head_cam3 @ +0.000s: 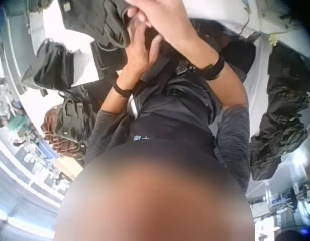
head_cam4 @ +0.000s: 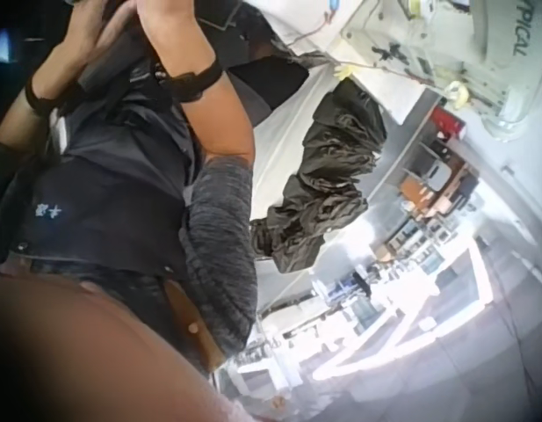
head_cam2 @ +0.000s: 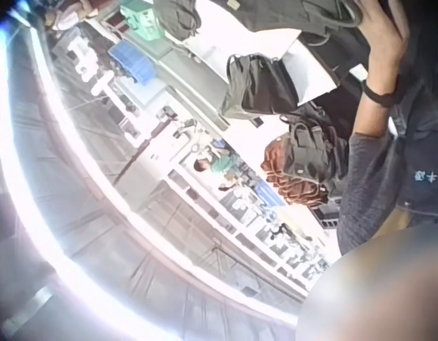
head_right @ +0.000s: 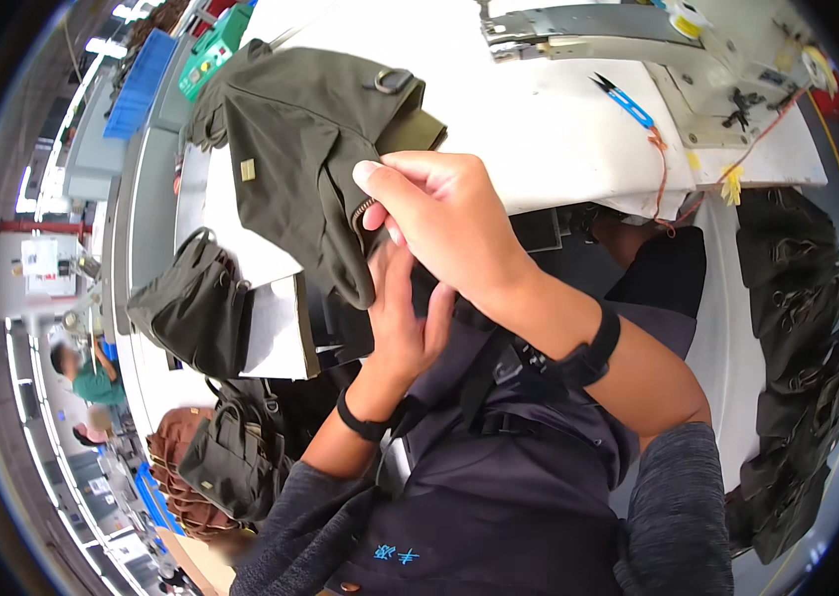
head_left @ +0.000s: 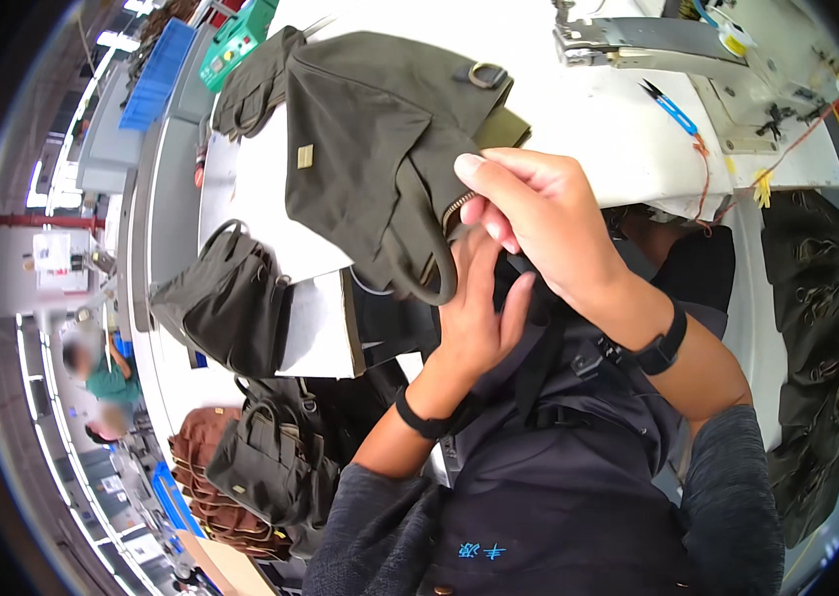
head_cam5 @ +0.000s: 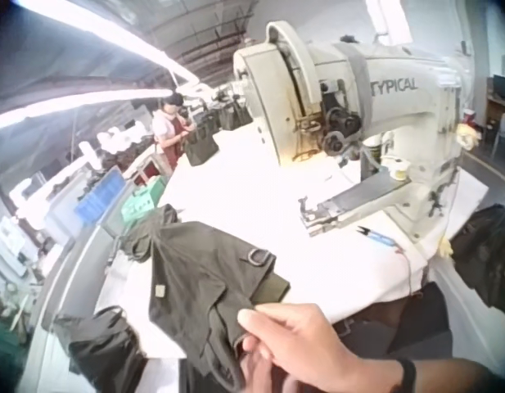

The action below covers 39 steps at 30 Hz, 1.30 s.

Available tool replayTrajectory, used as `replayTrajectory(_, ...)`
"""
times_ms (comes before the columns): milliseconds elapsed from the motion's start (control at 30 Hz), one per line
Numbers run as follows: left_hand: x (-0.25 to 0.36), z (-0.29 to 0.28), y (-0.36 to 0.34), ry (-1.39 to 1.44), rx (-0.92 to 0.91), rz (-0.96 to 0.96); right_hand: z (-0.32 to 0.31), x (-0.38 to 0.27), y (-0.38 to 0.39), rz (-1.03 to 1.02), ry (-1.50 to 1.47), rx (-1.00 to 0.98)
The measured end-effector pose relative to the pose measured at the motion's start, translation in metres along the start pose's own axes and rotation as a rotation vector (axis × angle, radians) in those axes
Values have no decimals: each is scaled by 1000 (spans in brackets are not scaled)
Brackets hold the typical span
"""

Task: Sewing the lining and handles onto a canvas tote bag using an industrial sewing machine.

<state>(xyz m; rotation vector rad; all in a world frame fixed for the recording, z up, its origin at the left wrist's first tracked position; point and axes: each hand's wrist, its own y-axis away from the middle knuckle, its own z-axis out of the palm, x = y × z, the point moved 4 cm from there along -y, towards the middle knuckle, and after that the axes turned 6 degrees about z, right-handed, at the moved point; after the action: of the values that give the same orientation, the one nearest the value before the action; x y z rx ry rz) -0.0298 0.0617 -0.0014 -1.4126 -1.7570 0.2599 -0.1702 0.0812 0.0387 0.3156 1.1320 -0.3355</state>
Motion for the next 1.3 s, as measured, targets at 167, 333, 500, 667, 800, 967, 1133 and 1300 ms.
replayTrajectory(167,-32,20,-35,-154,-40,48,-11,0,-1,112,-247,125)
replayTrajectory(333,-32,7,-44,-94,39,45,-33,-2,-5,172,-282,114)
replayTrajectory(500,-39,19,-38,-234,31,-3,-31,-3,-4,266,-356,-18)
replayTrajectory(667,-54,40,-23,-257,-199,26,-34,-44,-11,131,-319,-37)
replayTrajectory(800,-40,23,-29,-89,-177,50,-39,-62,-24,83,-354,-55)
replayTrajectory(967,-14,-5,-44,-82,-124,-53,-40,-42,-13,57,-272,-16)
replayTrajectory(1133,-14,7,-64,409,31,-15,-38,-34,-2,114,-296,-9)
replayTrajectory(1300,-26,44,-77,1641,103,-547,-47,-15,10,81,38,-3)
